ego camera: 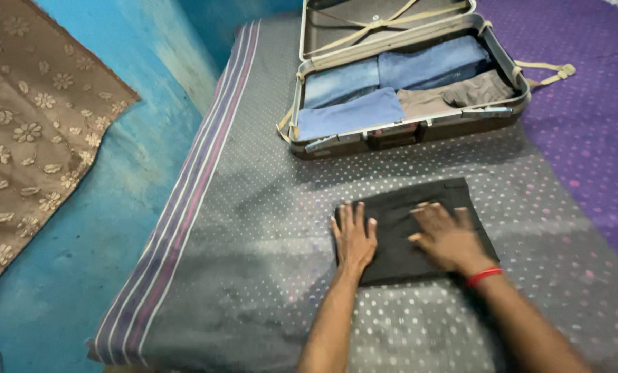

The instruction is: The person folds a pair of black pants by hand on a bed and places them into an open suitcase alongside other folded clothing.

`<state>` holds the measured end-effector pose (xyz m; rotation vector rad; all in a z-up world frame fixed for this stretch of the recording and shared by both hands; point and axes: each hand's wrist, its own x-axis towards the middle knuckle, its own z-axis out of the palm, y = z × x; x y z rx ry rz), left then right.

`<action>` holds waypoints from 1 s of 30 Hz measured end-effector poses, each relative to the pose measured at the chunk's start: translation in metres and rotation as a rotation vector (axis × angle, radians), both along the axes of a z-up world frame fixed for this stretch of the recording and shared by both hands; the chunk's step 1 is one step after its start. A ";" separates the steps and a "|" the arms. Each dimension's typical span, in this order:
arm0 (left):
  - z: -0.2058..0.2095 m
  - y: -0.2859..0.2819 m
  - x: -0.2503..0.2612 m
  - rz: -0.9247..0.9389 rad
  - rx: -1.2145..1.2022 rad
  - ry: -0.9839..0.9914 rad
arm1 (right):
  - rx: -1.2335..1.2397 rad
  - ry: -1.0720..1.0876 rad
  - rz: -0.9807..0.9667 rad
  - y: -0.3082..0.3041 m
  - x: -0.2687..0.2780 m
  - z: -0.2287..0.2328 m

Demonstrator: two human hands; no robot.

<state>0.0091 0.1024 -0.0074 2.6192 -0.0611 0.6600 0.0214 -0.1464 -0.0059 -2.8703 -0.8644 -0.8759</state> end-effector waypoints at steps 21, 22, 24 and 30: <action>-0.052 0.082 0.037 0.091 -1.325 0.734 | 1.165 1.289 -0.564 -0.082 0.061 0.013; -0.051 0.083 0.041 0.075 -1.384 0.761 | 1.267 1.364 -0.522 -0.079 0.063 0.019; -0.048 0.084 0.044 0.047 -1.506 0.821 | 1.463 1.519 -0.436 -0.078 0.065 0.027; 0.023 0.088 0.065 -0.016 -1.443 0.497 | 1.513 1.233 -0.132 -0.077 0.075 0.102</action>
